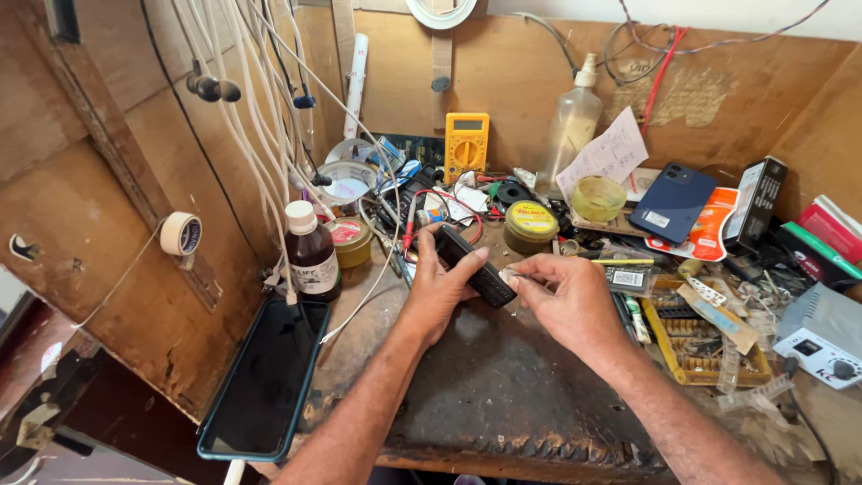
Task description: The person holds a black feature phone, removes the back cover, and uses a small tool to pry and separate the phone's casing. They then use a cotton swab to clean the internal components and the edges of the device.
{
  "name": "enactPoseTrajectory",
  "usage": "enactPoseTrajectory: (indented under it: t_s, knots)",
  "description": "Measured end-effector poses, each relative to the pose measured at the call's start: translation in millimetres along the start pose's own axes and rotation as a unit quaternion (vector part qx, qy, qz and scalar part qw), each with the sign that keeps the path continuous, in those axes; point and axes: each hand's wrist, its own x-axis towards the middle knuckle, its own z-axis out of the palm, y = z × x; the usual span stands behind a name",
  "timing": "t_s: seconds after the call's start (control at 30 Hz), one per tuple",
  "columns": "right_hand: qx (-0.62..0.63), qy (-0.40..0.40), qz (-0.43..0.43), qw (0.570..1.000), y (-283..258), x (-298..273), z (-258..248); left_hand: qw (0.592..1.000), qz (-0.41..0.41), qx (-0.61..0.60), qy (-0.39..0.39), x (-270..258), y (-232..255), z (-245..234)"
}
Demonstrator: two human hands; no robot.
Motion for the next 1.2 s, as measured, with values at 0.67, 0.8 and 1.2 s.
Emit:
enactPoseTrajectory:
  t_s: [0.67,0.8,1.2]
  knots:
    - [-0.100,0.056,-0.092,0.989,-11.3,10.1,-2.5,1.000,-0.006,0.024,-0.014,26.9,0.8,-0.5]
    - [-0.065,0.028,-0.001,0.997,-10.8,26.9,-3.7,0.999,-0.031,0.032,-0.007,44.5,-0.9,2.4]
    - [-0.264,0.094,-0.195,0.940,-5.4,18.3,17.4,0.998,-0.046,-0.032,-0.033,52.9,-6.4,-5.7]
